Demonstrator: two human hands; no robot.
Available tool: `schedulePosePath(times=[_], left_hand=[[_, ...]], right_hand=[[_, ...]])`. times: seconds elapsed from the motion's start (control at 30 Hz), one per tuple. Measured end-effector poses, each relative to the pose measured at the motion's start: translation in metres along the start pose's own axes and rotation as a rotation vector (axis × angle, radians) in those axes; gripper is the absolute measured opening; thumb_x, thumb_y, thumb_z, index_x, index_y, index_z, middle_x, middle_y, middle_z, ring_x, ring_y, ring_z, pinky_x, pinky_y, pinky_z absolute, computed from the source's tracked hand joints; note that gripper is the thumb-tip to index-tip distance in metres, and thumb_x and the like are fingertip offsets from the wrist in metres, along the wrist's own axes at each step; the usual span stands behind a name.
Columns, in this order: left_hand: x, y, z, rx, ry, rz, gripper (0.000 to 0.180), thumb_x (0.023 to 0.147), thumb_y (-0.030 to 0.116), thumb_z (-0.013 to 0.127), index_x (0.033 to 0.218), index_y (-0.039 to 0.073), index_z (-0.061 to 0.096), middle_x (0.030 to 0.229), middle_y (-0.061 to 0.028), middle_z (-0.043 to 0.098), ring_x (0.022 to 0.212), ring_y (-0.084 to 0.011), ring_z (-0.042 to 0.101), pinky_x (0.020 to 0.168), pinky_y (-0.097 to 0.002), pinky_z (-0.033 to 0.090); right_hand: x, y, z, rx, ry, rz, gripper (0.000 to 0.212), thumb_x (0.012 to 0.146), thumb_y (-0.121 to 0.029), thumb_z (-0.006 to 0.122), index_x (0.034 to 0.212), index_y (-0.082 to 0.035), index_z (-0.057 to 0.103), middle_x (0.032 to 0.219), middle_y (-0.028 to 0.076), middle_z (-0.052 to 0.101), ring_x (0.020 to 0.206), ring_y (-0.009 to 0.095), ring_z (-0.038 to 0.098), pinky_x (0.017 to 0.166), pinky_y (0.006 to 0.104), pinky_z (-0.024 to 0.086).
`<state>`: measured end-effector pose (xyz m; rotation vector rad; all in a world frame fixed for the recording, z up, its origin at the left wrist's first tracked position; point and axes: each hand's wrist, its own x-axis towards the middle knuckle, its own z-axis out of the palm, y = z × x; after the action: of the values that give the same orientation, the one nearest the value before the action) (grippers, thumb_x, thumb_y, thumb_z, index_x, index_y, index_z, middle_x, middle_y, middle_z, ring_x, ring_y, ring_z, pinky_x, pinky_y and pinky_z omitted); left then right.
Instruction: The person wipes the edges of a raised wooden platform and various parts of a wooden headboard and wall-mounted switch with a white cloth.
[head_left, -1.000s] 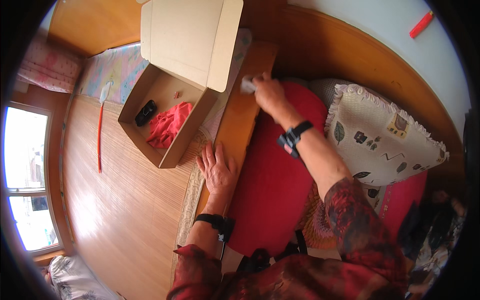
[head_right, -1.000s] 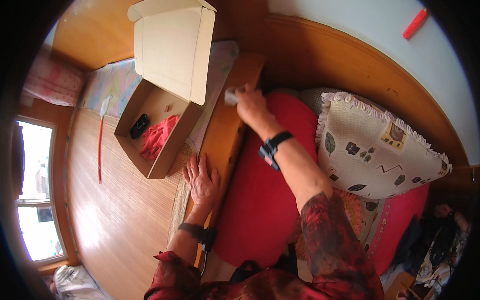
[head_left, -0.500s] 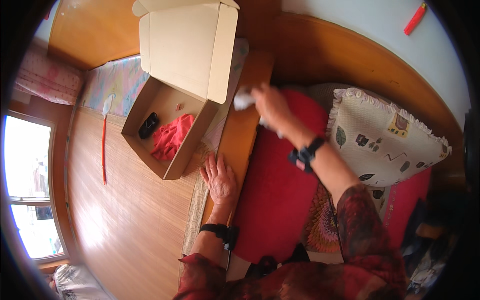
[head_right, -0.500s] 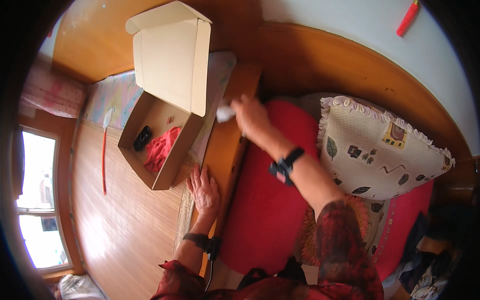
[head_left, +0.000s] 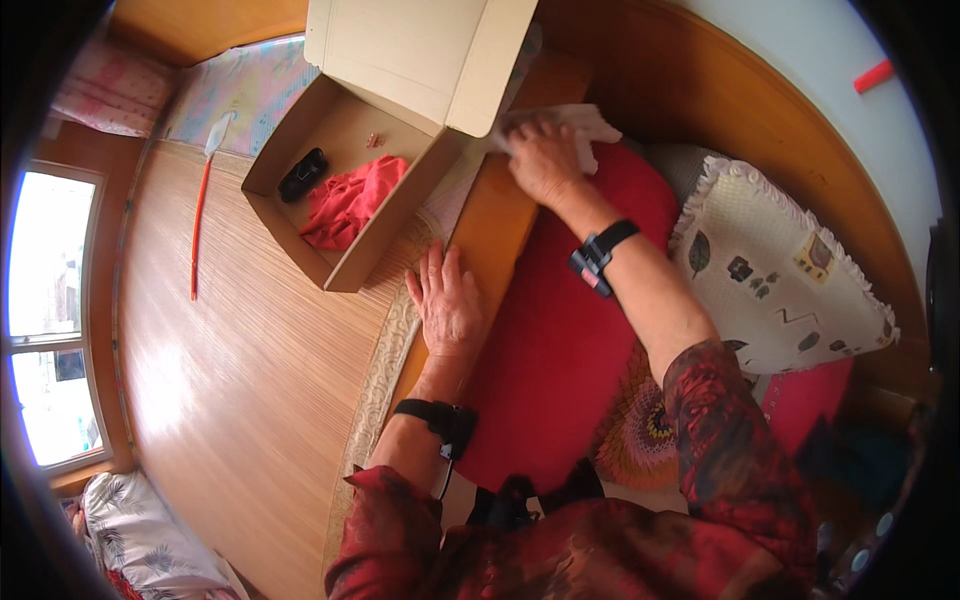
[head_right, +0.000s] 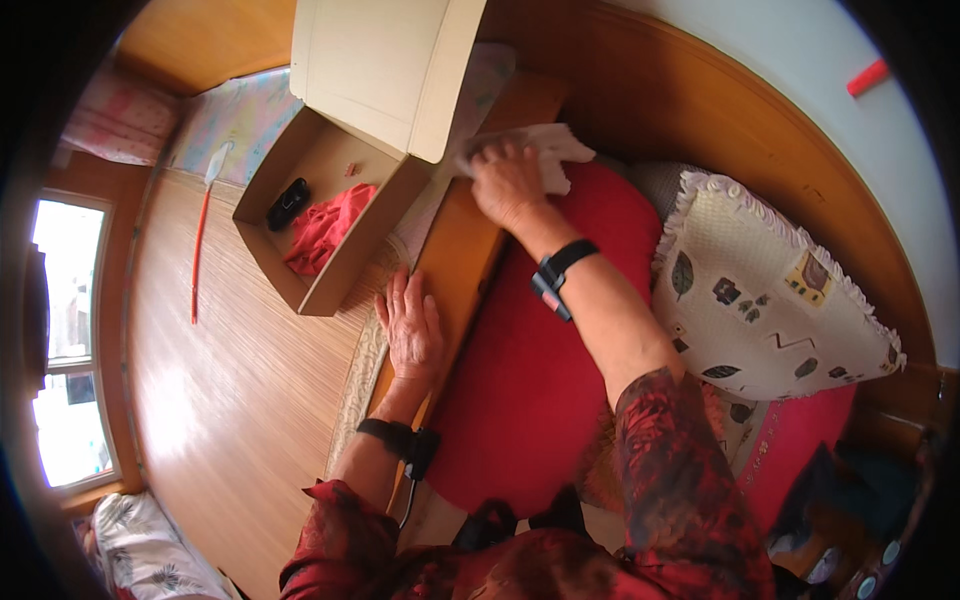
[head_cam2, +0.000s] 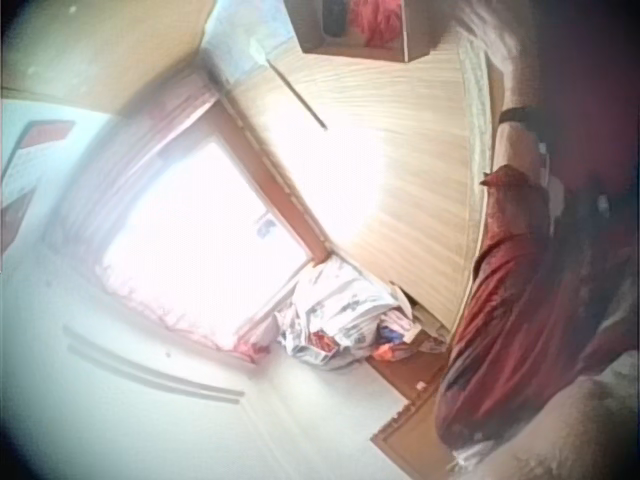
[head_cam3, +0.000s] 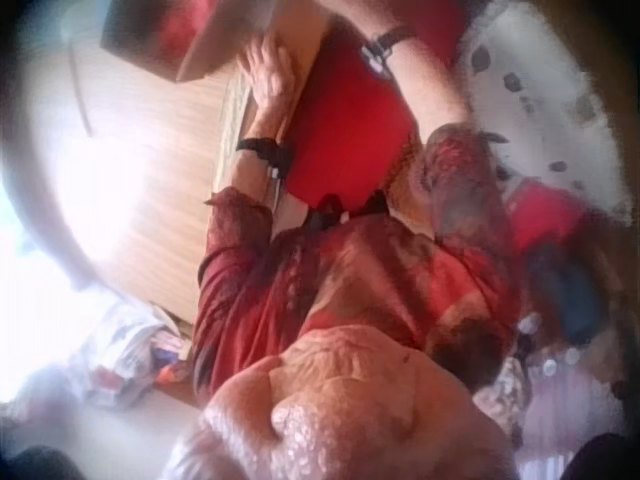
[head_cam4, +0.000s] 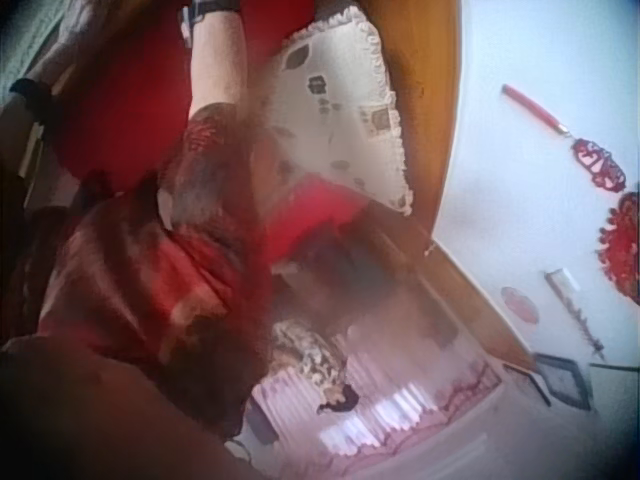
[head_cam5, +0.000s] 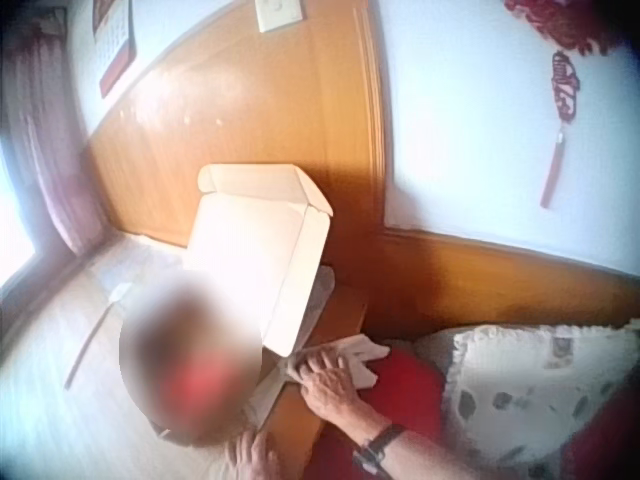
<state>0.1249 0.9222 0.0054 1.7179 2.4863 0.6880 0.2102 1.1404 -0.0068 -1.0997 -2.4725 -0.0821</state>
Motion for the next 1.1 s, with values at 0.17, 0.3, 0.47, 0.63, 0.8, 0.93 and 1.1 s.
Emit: schedulePosePath(times=[0.17,0.3,0.47,0.63,0.8,0.93,1.1], left_hand=[[0.0,-0.002,0.003,-0.124,0.073,0.01,0.039,0.091,0.023,0.034,0.124,0.004,0.04,0.134,-0.017,0.033,0.126,-0.0299,0.029,0.104,-0.0469,0.013],[0.001,-0.007,0.007,-0.296,0.17,0.038,0.036,0.092,0.024,0.032,0.118,0.001,0.042,0.134,-0.0202,0.032,0.124,-0.032,0.03,0.103,-0.0433,0.017],[0.003,-0.033,0.002,-0.512,0.177,0.09,0.037,0.092,0.026,0.037,0.116,-0.001,0.044,0.132,-0.0224,0.033,0.122,-0.0363,0.031,0.101,-0.042,0.024],[-0.041,-0.067,-0.073,-0.406,0.014,0.187,0.027,0.088,0.014,0.044,0.112,0.002,0.05,0.12,-0.0174,0.048,0.113,-0.0316,0.043,0.094,-0.039,0.033],[-0.134,-0.172,-0.123,-0.025,-0.05,0.017,0.033,0.088,0.016,0.045,0.12,0.008,0.046,0.131,-0.0146,0.038,0.121,-0.0293,0.035,0.099,-0.0444,0.025],[-0.177,-0.19,-0.117,0.189,-0.12,-0.098,0.04,0.09,0.022,0.041,0.128,0.01,0.039,0.139,-0.0117,0.028,0.13,-0.0262,0.023,0.103,-0.049,0.015],[-0.18,-0.184,-0.113,0.115,-0.052,-0.123,0.04,0.088,0.022,0.044,0.126,0.009,0.043,0.136,-0.0101,0.035,0.129,-0.025,0.025,0.105,-0.0445,0.013]], right_hand=[[-0.071,-0.074,-0.039,0.186,-0.115,-0.14,0.033,0.075,-0.023,0.057,0.105,-0.01,0.056,0.116,0.005,0.051,0.115,0.026,0.041,0.092,0.0461,0.031],[-0.099,-0.097,-0.036,0.181,0.011,-0.099,0.03,0.079,-0.023,0.051,0.107,-0.013,0.057,0.112,0.002,0.054,0.115,0.023,0.041,0.093,0.0438,0.031],[-0.092,-0.106,-0.028,0.142,-0.045,-0.034,0.034,0.08,-0.017,0.048,0.113,-0.016,0.055,0.118,0.002,0.053,0.118,0.023,0.041,0.093,0.0415,0.031],[-0.11,-0.113,-0.031,0.022,-0.048,0.033,0.027,0.081,-0.018,0.048,0.106,-0.013,0.057,0.116,0.005,0.053,0.113,0.026,0.043,0.092,0.0478,0.031],[-0.167,-0.191,-0.067,0.094,-0.082,-0.164,0.027,0.08,-0.023,0.051,0.103,-0.011,0.058,0.118,0.005,0.051,0.113,0.026,0.04,0.092,0.0492,0.031],[-0.239,-0.267,-0.09,0.255,-0.142,-0.318,0.032,0.081,-0.022,0.046,0.107,-0.008,0.058,0.119,0.009,0.05,0.119,0.032,0.037,0.096,0.0512,0.028],[-0.307,-0.325,-0.111,0.395,-0.228,-0.466,0.03,0.08,-0.021,0.046,0.108,-0.012,0.056,0.121,0.007,0.047,0.12,0.029,0.036,0.096,0.0471,0.029]])
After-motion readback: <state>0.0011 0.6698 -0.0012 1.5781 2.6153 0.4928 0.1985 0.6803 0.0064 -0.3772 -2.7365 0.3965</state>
